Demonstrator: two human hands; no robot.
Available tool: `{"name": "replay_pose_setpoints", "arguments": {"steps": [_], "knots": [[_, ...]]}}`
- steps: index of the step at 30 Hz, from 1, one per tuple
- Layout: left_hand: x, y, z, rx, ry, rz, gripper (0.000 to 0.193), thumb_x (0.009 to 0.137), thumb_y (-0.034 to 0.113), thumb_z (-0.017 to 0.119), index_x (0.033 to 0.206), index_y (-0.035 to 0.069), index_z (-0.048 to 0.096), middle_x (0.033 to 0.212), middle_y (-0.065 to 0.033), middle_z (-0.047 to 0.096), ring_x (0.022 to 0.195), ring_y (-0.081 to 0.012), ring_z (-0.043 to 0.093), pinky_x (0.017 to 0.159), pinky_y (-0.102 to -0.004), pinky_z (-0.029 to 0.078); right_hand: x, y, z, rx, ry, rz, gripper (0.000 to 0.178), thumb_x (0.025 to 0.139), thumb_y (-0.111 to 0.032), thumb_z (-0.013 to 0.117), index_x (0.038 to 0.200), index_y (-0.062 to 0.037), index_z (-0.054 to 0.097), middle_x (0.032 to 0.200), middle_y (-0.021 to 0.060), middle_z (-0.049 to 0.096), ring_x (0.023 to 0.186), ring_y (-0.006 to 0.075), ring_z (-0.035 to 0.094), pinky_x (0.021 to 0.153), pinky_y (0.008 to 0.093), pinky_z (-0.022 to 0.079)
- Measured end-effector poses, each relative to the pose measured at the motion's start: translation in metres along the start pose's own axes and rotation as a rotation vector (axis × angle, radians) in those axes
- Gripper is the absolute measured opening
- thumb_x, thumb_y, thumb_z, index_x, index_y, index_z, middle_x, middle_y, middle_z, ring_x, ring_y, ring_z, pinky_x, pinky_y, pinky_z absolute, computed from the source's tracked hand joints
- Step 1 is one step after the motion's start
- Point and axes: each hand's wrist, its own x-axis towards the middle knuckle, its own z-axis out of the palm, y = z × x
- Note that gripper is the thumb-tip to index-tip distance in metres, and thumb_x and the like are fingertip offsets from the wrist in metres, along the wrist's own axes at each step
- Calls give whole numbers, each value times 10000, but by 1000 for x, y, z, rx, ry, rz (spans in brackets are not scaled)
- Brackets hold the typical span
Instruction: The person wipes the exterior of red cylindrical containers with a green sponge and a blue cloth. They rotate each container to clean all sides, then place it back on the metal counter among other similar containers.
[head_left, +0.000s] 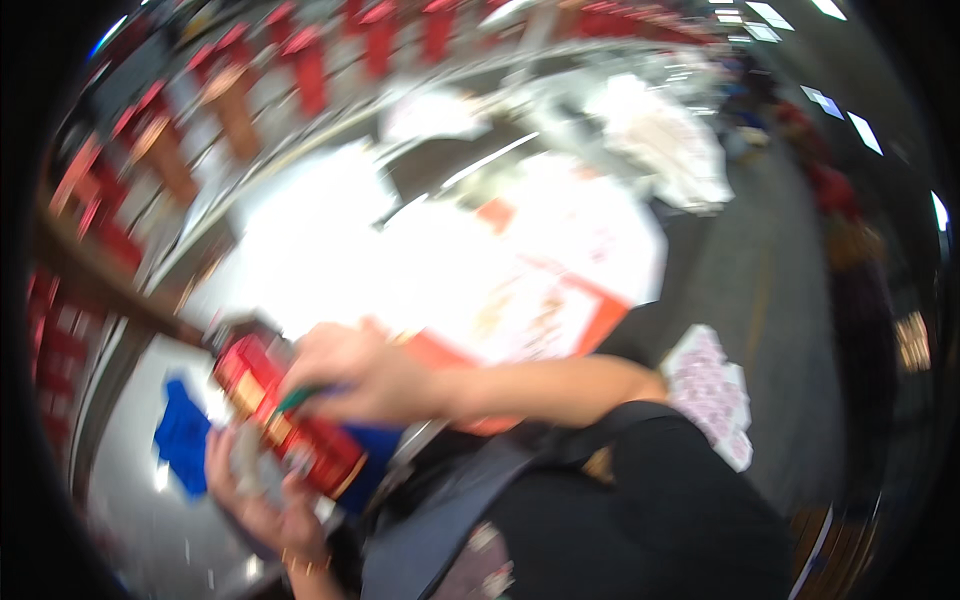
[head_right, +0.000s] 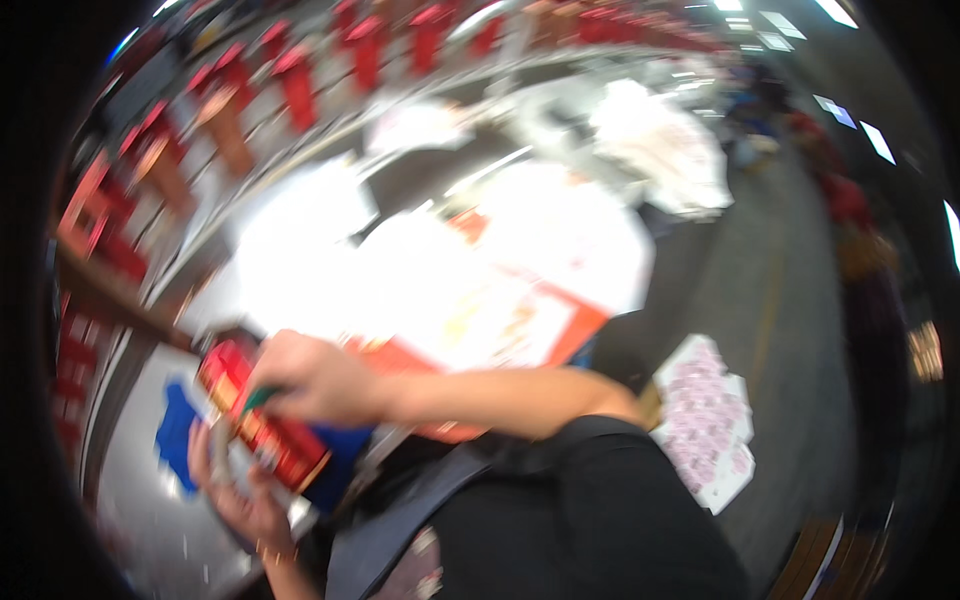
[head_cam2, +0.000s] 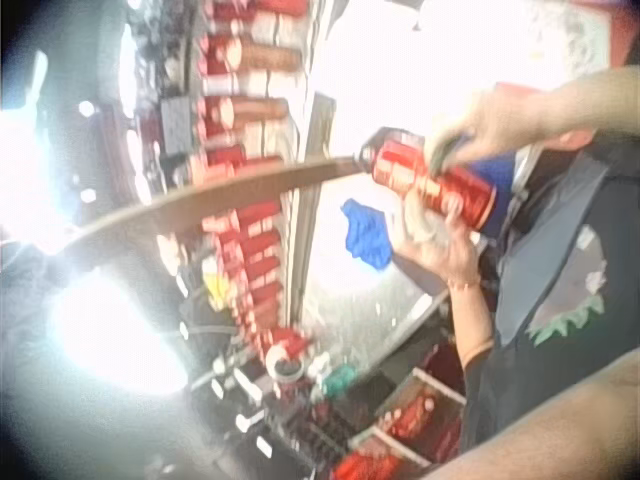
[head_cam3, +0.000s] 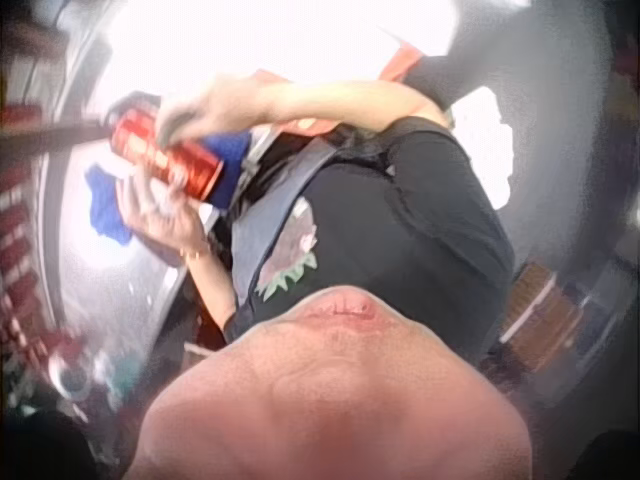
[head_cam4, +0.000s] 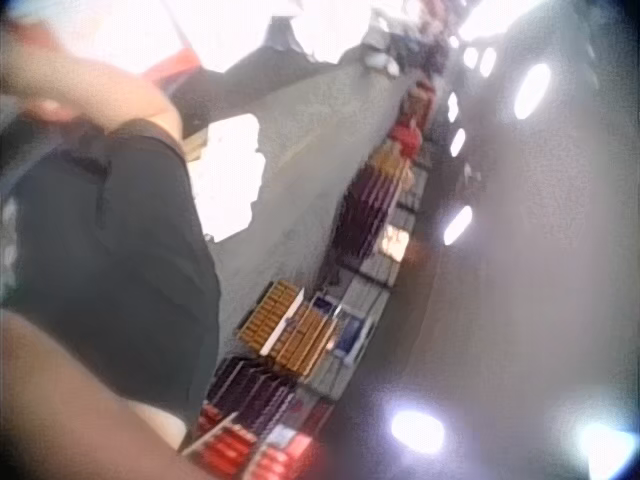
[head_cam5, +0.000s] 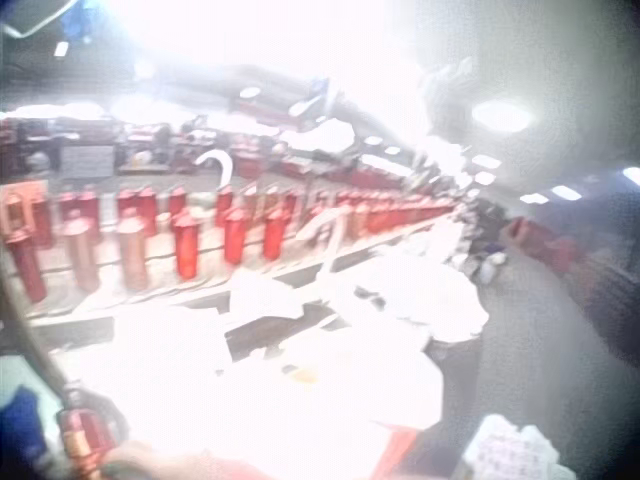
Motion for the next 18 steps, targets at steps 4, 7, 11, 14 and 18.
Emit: {"name": "replay_pose_setpoints", "arguments": {"steps": [4, 7, 11, 14, 18], "knots": [[8, -25, 28, 43, -119, 22, 953, 968, 599, 602, 1561, -80, 291, 1577, -254, 368, 1425, -396, 416, 1186, -472, 318, -2, 12, -7, -252, 110, -158, 168, 747, -111, 792, 883, -108, 693, 900, 66, 600, 928, 292, 574, 840, 407, 491], [14, 28, 24, -320, -169, -67, 994, 962, 614, 615, 1527, -142, 302, 1472, -326, 460, 1362, -388, 488, 1118, -450, 415, -8, 4, -6, -309, 105, -207, 153, 762, -142, 788, 880, -116, 695, 894, 47, 609, 917, 278, 586, 792, 398, 502], [6, 11, 27, -304, -215, -21, 1055, 930, 622, 662, 1545, -133, 256, 1505, -295, 413, 1332, -368, 505, 1114, -446, 423, -16, 5, -19, -342, 155, -82, 162, 782, -175, 792, 892, -109, 694, 866, 39, 620, 886, 265, 619, 774, 397, 514], [-8, -2, 28, -307, -158, -26, 1074, 894, 588, 725, 1579, -77, 233, 1560, -258, 343, 1419, -365, 406, 1158, -455, 362, -22, -9, -8, -311, 111, -30, 171, 800, -176, 791, 929, -111, 699, 877, 53, 623, 903, 271, 631, 778, 396, 517], [-22, -12, 30, -299, -210, -65, 1288, 732, 533, 887, 1626, -26, 148, 1658, -244, 195, 1520, -391, 270, 1225, -444, 264, -30, -30, -19, -386, 25, -70, 263, 779, -121, 786, 1035, -127, 729, 913, 54, 640, 878, 272, 637, 733, 382, 530]]}}
